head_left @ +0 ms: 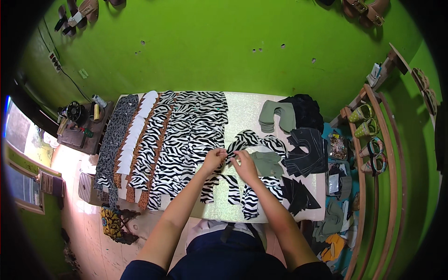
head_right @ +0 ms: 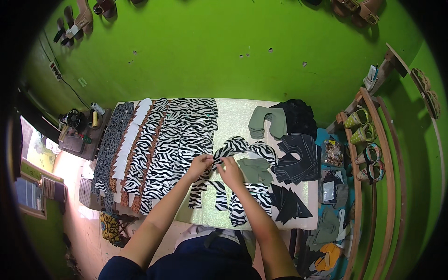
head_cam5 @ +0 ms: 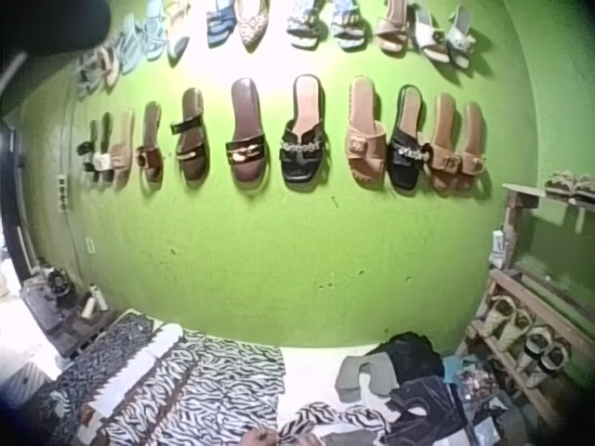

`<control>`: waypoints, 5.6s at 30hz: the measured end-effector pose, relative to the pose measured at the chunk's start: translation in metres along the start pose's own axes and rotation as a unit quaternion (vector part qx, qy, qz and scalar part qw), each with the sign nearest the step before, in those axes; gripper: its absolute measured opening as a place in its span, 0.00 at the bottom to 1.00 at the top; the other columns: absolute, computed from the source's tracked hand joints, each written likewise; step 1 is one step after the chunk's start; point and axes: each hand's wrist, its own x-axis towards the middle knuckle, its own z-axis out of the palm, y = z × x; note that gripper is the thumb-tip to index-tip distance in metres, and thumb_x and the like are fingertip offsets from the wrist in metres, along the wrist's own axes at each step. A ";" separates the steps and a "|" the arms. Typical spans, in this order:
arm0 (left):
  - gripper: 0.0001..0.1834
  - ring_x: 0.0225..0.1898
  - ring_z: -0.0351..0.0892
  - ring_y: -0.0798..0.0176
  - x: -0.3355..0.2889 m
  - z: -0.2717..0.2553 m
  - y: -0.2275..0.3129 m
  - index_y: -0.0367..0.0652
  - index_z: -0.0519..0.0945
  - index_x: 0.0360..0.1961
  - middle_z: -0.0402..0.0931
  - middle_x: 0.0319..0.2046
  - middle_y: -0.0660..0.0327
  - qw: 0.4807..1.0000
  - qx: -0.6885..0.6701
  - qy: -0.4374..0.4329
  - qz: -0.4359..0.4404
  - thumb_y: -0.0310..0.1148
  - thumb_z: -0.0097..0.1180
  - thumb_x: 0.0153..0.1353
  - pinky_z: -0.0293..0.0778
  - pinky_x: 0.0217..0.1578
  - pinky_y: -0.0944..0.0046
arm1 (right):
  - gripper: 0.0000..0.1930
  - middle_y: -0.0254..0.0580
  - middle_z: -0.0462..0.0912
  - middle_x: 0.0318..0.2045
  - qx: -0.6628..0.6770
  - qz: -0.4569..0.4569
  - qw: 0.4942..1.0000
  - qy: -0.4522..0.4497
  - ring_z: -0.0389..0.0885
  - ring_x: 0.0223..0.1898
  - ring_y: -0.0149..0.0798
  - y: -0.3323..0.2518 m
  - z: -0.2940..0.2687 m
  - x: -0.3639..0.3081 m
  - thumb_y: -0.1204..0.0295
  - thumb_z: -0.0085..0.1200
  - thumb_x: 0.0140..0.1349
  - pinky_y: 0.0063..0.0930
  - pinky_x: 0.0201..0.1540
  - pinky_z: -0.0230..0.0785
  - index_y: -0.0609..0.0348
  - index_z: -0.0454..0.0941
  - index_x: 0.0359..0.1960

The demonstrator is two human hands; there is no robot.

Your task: The recorder is organizing and pairing various printed fabric pieces, likely zebra and leopard print shoe upper components, on a workspace.

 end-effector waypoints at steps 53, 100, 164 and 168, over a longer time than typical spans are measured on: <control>0.15 0.27 0.68 0.71 -0.060 -0.063 -0.032 0.38 0.73 0.44 0.72 0.25 0.63 0.956 0.246 -0.148 0.061 0.27 0.55 0.55 0.68 0.32 0.70 | 0.14 0.47 0.80 0.30 0.025 0.129 0.984 -0.122 0.78 0.32 0.42 -0.013 0.019 -0.051 0.68 0.57 0.52 0.32 0.35 0.69 0.61 0.76 0.40; 0.14 0.41 0.70 0.49 -0.082 -0.050 -0.052 0.41 0.69 0.37 0.70 0.35 0.53 0.882 0.438 -0.002 0.176 0.29 0.58 0.49 0.70 0.38 0.56 | 0.14 0.46 0.76 0.35 -0.199 0.062 0.958 -0.196 0.73 0.42 0.48 -0.019 0.017 -0.043 0.66 0.60 0.48 0.37 0.42 0.66 0.57 0.71 0.33; 0.29 0.38 0.73 0.48 -0.137 0.148 -0.045 0.38 0.68 0.49 0.67 0.41 0.49 0.836 0.508 0.057 0.201 0.36 0.60 0.45 0.73 0.36 0.54 | 0.16 0.38 0.71 0.38 -0.232 -0.025 0.972 0.001 0.69 0.45 0.42 0.053 -0.105 -0.156 0.69 0.60 0.47 0.36 0.48 0.60 0.49 0.75 0.40; 0.27 0.34 0.73 0.48 -0.147 0.149 -0.038 0.38 0.68 0.47 0.68 0.36 0.50 0.850 0.471 0.093 0.218 0.34 0.59 0.44 0.73 0.34 0.55 | 0.16 0.36 0.72 0.37 -0.215 -0.054 0.975 0.012 0.70 0.43 0.42 0.051 -0.112 -0.154 0.67 0.59 0.48 0.37 0.48 0.60 0.49 0.76 0.41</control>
